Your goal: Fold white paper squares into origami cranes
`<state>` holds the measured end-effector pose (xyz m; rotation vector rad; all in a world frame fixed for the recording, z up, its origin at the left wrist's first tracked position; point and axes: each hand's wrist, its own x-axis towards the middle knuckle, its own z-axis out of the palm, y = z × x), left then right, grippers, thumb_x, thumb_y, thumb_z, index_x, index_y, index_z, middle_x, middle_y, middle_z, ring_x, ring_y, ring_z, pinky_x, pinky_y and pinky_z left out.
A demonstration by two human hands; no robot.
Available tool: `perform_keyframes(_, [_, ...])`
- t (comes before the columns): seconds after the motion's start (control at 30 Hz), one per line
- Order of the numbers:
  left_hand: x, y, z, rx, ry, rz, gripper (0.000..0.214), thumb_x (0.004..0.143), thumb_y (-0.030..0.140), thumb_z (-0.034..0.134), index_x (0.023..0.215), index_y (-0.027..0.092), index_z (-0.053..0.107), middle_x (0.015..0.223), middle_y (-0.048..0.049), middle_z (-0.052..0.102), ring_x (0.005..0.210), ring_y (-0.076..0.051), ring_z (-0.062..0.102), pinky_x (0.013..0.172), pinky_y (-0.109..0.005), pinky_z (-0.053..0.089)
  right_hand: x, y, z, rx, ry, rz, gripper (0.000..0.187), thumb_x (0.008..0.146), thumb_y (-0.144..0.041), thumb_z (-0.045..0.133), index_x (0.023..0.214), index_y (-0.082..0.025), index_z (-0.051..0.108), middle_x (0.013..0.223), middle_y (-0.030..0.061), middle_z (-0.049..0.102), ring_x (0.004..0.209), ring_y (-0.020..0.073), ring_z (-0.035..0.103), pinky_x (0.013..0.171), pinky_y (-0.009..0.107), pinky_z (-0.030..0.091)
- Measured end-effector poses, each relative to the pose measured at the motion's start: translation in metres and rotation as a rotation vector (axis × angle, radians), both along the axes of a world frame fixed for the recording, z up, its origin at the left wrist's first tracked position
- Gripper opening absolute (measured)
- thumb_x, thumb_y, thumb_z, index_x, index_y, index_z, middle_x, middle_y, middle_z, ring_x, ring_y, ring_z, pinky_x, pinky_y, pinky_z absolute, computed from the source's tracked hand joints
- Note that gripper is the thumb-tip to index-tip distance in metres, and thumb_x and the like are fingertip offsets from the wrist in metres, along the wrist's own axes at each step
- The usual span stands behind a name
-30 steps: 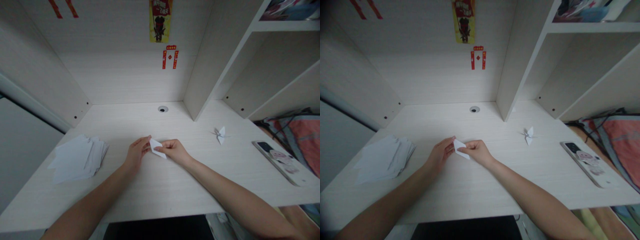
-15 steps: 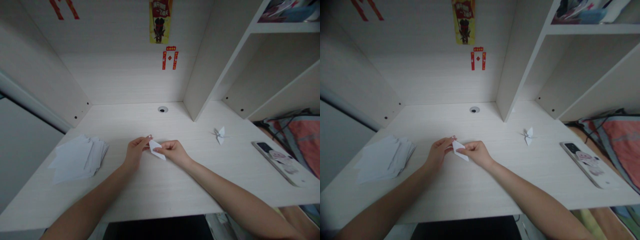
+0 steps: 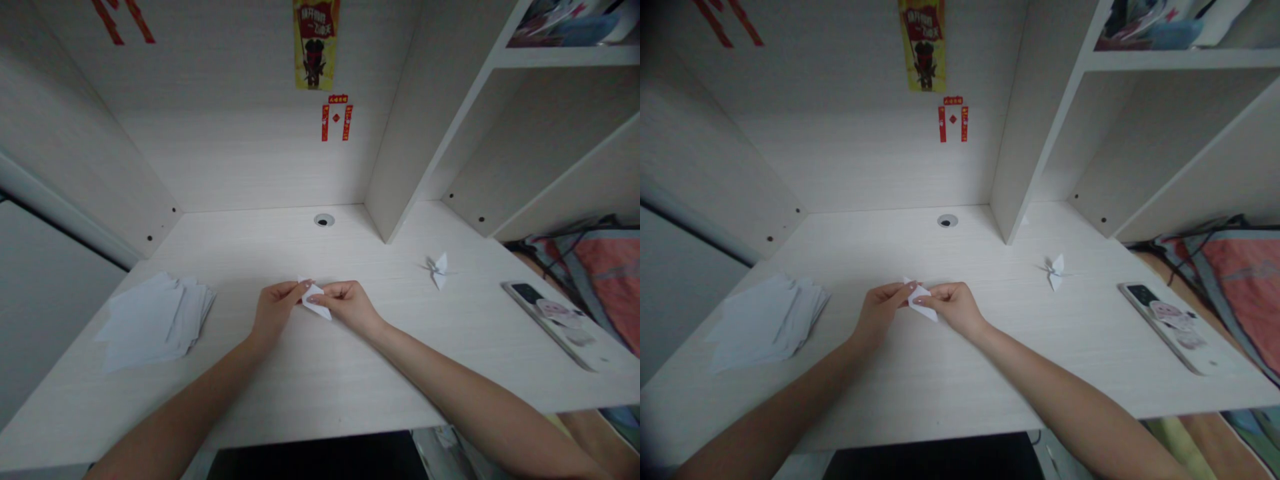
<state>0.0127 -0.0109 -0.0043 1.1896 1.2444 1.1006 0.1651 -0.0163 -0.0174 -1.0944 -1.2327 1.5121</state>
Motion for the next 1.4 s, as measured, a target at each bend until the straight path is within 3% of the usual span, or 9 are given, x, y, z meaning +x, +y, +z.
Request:
perform_keyframes(0.23, [-0.002, 0.002, -0.003, -0.002, -0.021, 0.019, 0.028, 0.067, 0.041, 0.067, 0.065, 0.014, 0.071, 0.065, -0.0027, 0.068, 0.061, -0.014, 0.057, 0.060, -0.024, 0.042, 0.000, 0.000, -0.004, 0.009, -0.008, 0.084, 0.030, 0.064, -0.042, 0.071, 0.070, -0.013, 0.072, 0.057, 0.0007, 0.064, 0.048, 0.0072, 0.050, 0.048, 0.020, 0.035])
perform_keyframes(0.37, [-0.003, 0.004, 0.000, -0.018, -0.093, 0.086, 0.028, 0.065, 0.041, 0.069, 0.070, 0.013, 0.072, 0.066, -0.0037, 0.068, 0.061, -0.014, 0.057, 0.063, -0.025, 0.045, 0.000, 0.000, -0.007, -0.025, -0.022, 0.124, 0.032, 0.065, -0.044, 0.070, 0.069, -0.012, 0.072, 0.061, 0.0040, 0.067, 0.051, 0.0087, 0.055, 0.050, 0.021, 0.041])
perform_keyframes(0.57, [-0.003, 0.006, 0.004, -0.108, -0.208, 0.061, 0.031, 0.065, 0.041, 0.069, 0.073, 0.012, 0.072, 0.071, -0.0065, 0.069, 0.064, -0.014, 0.060, 0.064, -0.026, 0.048, -0.001, 0.000, -0.005, -0.070, 0.030, 0.102, 0.031, 0.061, -0.043, 0.073, 0.074, -0.014, 0.072, 0.062, 0.0043, 0.069, 0.052, 0.0104, 0.060, 0.056, 0.025, 0.050])
perform_keyframes(0.97, [-0.004, 0.005, 0.001, -0.108, -0.262, 0.088, 0.030, 0.065, 0.040, 0.069, 0.078, 0.014, 0.072, 0.084, -0.0081, 0.070, 0.075, -0.016, 0.061, 0.071, -0.027, 0.048, -0.002, -0.001, -0.005, -0.048, 0.004, 0.078, 0.030, 0.062, -0.042, 0.072, 0.072, -0.013, 0.072, 0.065, 0.0056, 0.070, 0.055, 0.0119, 0.061, 0.058, 0.026, 0.050])
perform_keyframes(1.07, [-0.007, 0.008, -0.002, -0.111, -0.236, 0.044, 0.033, 0.068, 0.043, 0.066, 0.083, 0.015, 0.072, 0.090, -0.0093, 0.070, 0.082, -0.018, 0.062, 0.077, -0.030, 0.047, 0.000, 0.000, -0.007, 0.057, -0.075, 0.028, 0.030, 0.068, -0.042, 0.067, 0.073, -0.013, 0.072, 0.063, 0.0041, 0.067, 0.053, 0.0111, 0.057, 0.054, 0.024, 0.045])
perform_keyframes(1.13, [-0.008, 0.009, -0.001, -0.117, -0.201, 0.010, 0.035, 0.069, 0.044, 0.065, 0.091, 0.017, 0.071, 0.101, -0.0100, 0.069, 0.091, -0.021, 0.062, 0.081, -0.033, 0.047, 0.003, 0.001, -0.007, 0.184, -0.167, -0.083, 0.030, 0.074, -0.041, 0.063, 0.081, -0.013, 0.072, 0.061, 0.0028, 0.064, 0.053, 0.0112, 0.053, 0.051, 0.024, 0.042])
perform_keyframes(1.27, [-0.007, 0.007, 0.003, -0.146, -0.112, -0.091, 0.037, 0.067, 0.041, 0.067, 0.098, 0.021, 0.069, 0.113, -0.0099, 0.064, 0.102, -0.023, 0.060, 0.086, -0.035, 0.046, 0.014, 0.002, -0.003, 0.612, -0.435, -0.361, 0.028, 0.083, -0.029, 0.052, 0.106, -0.021, 0.066, 0.066, 0.0019, 0.058, 0.063, 0.0140, 0.051, 0.061, 0.028, 0.043])
perform_keyframes(1.33, [-0.003, 0.004, 0.005, -0.136, -0.094, -0.154, 0.033, 0.069, 0.039, 0.066, 0.097, 0.021, 0.070, 0.111, -0.0091, 0.066, 0.104, -0.022, 0.059, 0.088, -0.034, 0.045, 0.018, 0.002, -0.002, 0.834, -0.613, -0.387, 0.032, 0.085, -0.023, 0.049, 0.115, -0.024, 0.061, 0.070, 0.0026, 0.057, 0.070, 0.0163, 0.051, 0.067, 0.032, 0.044])
perform_keyframes(1.4, [-0.001, 0.001, 0.006, -0.108, -0.097, -0.184, 0.028, 0.071, 0.037, 0.065, 0.093, 0.021, 0.071, 0.106, -0.0077, 0.068, 0.103, -0.021, 0.060, 0.089, -0.033, 0.044, 0.019, 0.001, -0.001, 0.979, -0.787, -0.319, 0.038, 0.085, -0.019, 0.048, 0.122, -0.024, 0.055, 0.074, 0.0045, 0.057, 0.074, 0.0184, 0.050, 0.069, 0.034, 0.044])
